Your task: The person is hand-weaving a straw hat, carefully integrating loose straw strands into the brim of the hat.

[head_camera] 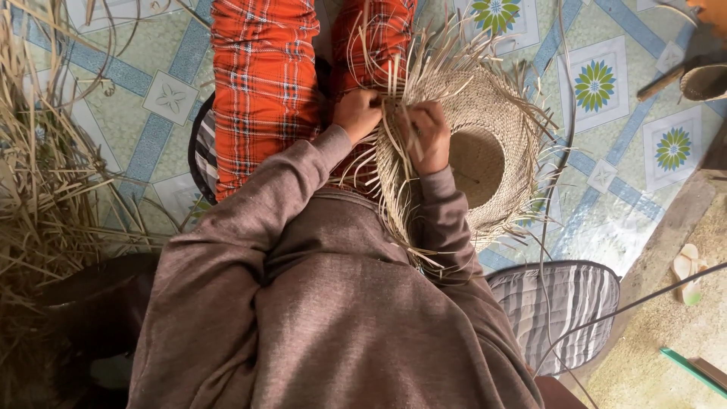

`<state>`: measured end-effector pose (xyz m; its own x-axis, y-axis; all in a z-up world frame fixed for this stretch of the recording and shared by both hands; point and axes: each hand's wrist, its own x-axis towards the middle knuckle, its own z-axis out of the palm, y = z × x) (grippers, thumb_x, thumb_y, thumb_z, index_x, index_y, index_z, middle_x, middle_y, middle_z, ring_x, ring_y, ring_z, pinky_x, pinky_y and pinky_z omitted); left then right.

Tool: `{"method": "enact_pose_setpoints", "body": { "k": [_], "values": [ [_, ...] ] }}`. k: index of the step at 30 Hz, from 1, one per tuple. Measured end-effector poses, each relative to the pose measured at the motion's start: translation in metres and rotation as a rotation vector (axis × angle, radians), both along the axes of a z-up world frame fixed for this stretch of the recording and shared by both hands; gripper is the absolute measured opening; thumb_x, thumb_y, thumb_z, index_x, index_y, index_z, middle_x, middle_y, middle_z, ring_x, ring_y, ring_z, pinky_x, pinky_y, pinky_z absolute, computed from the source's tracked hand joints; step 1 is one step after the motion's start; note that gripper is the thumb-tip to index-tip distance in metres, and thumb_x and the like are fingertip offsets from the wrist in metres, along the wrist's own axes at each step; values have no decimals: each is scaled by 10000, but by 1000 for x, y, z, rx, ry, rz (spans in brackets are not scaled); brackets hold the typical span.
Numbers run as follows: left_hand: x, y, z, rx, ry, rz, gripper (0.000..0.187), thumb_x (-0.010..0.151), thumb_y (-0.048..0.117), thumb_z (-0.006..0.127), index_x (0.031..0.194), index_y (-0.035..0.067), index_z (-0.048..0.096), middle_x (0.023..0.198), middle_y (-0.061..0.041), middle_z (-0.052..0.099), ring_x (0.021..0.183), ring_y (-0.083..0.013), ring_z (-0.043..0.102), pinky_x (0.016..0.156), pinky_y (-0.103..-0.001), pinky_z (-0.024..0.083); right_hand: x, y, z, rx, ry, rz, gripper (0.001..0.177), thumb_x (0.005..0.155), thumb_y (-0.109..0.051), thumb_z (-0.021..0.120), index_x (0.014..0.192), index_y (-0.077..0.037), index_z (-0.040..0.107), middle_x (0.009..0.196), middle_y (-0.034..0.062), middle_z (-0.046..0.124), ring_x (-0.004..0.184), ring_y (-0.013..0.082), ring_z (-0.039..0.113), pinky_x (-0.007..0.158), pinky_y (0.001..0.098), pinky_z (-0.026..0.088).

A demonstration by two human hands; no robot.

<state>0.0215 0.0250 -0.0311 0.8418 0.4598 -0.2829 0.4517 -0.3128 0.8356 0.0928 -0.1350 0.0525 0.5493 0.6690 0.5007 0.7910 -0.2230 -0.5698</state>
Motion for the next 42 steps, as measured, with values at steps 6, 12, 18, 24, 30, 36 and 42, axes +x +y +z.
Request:
{"method": "enact_pose_setpoints", "body": {
  "k": [6,12,18,24,30,36,42],
  "values": [
    [-11,0,61,42,88,-17,273,809,462,628,859,242,781,811,-15,765,884,-342,735,841,-447,546,-12,-5,19,-146,-130,174,100,910,-11,705,986,-66,740,979,113,642,848,358,620,736,435,561],
    [-20,0,88,25,-25,-5,270,860,463,685,937,214,754,892,-54,768,969,-368,723,891,-511,519,-8,10,56,85,200,157,671,951,89,736,1521,-21,400,1042,191,704,807,314,678,699,430,596],
    [-18,-3,43,-15,-100,16,233,879,437,735,1005,241,736,911,-19,758,994,-380,696,915,-491,470,11,8,17,-131,256,69,290,817,-1,863,1061,-17,705,916,153,720,804,386,734,670,437,606],
    [-23,-4,60,251,-21,-23,166,857,484,685,988,382,693,892,30,767,1011,-283,723,923,-432,520,19,9,24,-231,244,143,292,796,-123,885,991,-52,679,887,154,638,792,427,705,695,496,575],
    [-16,6,74,2,133,-23,364,860,541,697,952,199,777,934,-77,775,979,-328,736,874,-449,567,16,14,19,-203,174,126,187,795,-19,807,920,-136,733,787,74,664,755,322,728,697,404,591],
    [-7,16,-9,-286,-57,67,325,809,462,710,941,177,791,857,-113,758,954,-349,720,875,-438,535,-31,39,98,87,621,581,107,837,-41,841,896,-95,770,844,72,724,810,256,714,793,400,557],
    [-26,25,11,-500,-112,68,387,799,418,848,984,81,807,982,-160,749,999,-379,688,927,-464,506,-14,38,71,88,717,285,380,924,-134,814,1191,-1,578,1003,132,754,913,251,747,823,381,589]
  ]
}}
